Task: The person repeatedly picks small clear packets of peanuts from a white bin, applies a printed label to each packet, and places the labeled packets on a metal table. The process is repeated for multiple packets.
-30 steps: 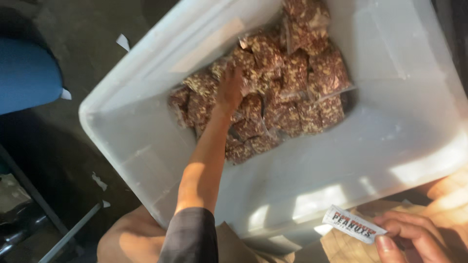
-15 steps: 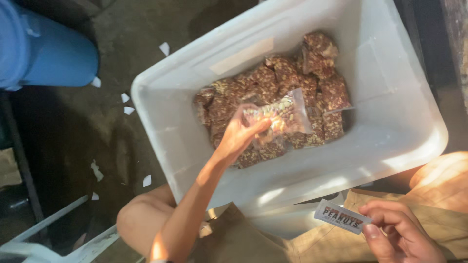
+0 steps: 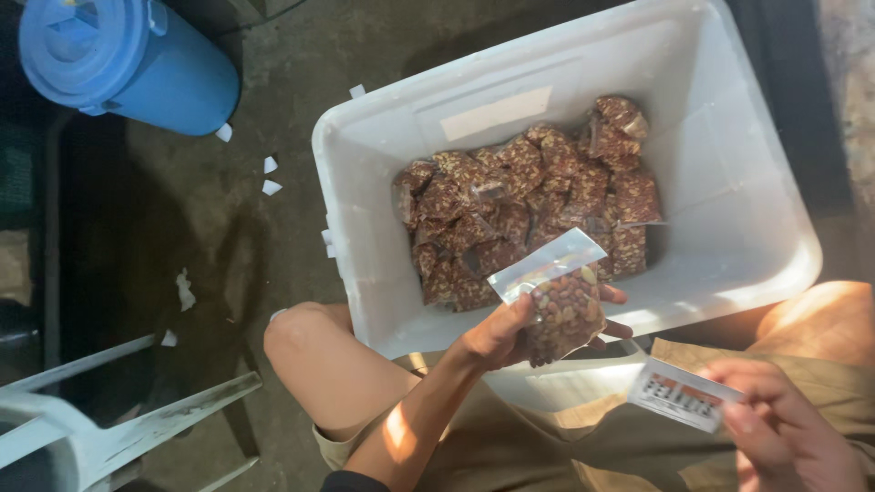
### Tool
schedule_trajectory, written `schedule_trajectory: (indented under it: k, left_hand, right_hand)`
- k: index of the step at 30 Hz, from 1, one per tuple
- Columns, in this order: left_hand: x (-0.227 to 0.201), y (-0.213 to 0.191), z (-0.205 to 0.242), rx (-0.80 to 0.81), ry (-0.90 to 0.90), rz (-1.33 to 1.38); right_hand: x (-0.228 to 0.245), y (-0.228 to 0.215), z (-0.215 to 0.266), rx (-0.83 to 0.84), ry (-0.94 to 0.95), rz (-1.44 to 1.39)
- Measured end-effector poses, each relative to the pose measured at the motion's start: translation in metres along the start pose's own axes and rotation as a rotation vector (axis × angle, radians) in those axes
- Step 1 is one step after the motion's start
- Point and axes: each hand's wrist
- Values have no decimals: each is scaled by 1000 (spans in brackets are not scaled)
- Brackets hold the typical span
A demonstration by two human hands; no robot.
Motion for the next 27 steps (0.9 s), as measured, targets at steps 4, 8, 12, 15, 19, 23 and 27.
schedule_trajectory:
  k: [4,8,12,15,19,23,27]
  left_hand:
    - [7,3,-5,-137,-109,88]
    - [9,0,-10,-132,-76,241]
    - [0,2,-6,-137,5,115]
    - [-2,3,-11,-423,4,-290]
    - [5,-1,-14,-639,37,-91]
    - [3,-6,-15,-593,143,-79]
    - [3,1,-16,-607,133,-230]
  right_hand:
    - [17,19,-20,192,110,257]
    - [24,48,-29,208,144,138]
    - [38,70,-35,215,135,294]
    - [45,72,-40,211,49,103]
    - [52,56,-41,63,121,-93]
    - [52,48,-43,8,148,-118]
    - [49,46,-36,1,119,-126]
Point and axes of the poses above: each hand's wrist, its own z-axis away from the middle knuckle, its own y-axis out of the palm, x = y × z, and after that the axes turned 5 degrees about y, right-handed
